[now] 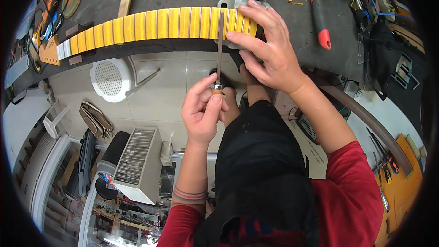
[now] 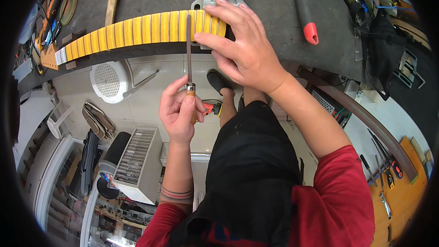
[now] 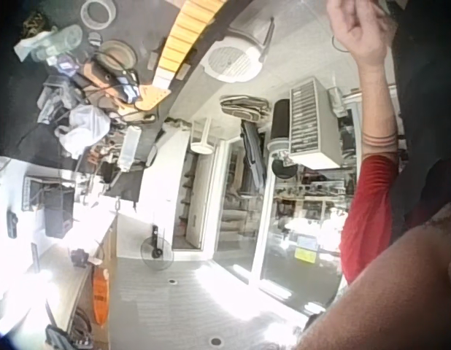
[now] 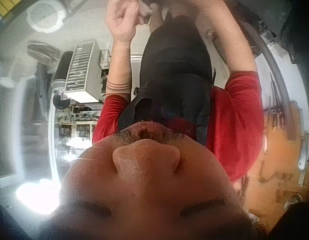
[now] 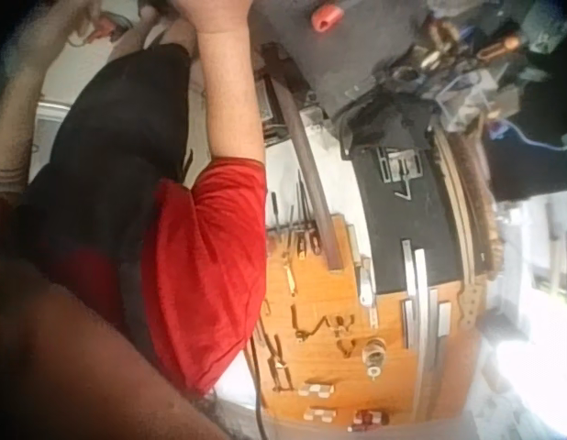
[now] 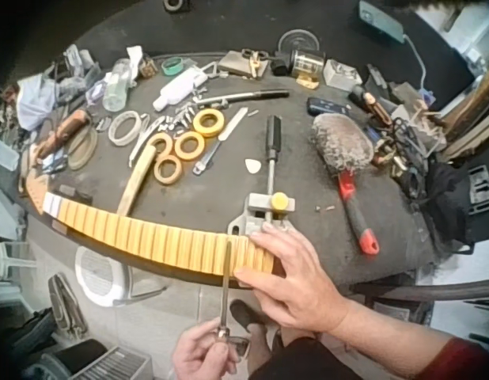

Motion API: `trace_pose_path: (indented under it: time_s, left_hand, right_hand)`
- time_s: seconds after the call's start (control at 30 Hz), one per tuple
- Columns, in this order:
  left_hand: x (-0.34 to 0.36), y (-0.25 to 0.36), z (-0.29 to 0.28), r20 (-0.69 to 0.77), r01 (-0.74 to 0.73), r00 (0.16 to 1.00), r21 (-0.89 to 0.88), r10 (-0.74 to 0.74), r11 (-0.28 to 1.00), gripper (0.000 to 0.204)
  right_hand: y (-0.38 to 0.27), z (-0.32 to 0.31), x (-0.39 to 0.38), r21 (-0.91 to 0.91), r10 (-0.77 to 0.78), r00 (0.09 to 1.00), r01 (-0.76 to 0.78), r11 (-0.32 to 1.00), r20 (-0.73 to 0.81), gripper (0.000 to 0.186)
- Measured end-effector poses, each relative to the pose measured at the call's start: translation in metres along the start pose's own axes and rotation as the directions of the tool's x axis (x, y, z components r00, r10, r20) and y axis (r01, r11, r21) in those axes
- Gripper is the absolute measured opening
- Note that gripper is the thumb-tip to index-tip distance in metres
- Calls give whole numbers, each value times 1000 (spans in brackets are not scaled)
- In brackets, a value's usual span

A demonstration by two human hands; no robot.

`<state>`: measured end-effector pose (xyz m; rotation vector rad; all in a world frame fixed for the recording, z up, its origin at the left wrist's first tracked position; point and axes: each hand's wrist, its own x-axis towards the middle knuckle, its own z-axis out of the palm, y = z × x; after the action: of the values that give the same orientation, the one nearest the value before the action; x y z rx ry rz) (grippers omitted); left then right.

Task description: The person files the metal frets on a guitar neck with a handheld file while the neck is held in a vise. The person moves the file back and forth across the frets, pauses to pick up an item from the workbench, and continues filing.

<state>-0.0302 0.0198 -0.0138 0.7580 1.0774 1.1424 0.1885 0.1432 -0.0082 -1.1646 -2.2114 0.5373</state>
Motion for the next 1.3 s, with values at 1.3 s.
trace_pose_path:
  time_s: [1.3]
  left_hand:
    - [22,11,33,-33,-167,979,445,203,880,30]
  right_hand:
    - [17,6,-14,106,41,999,-41,994,9,61]
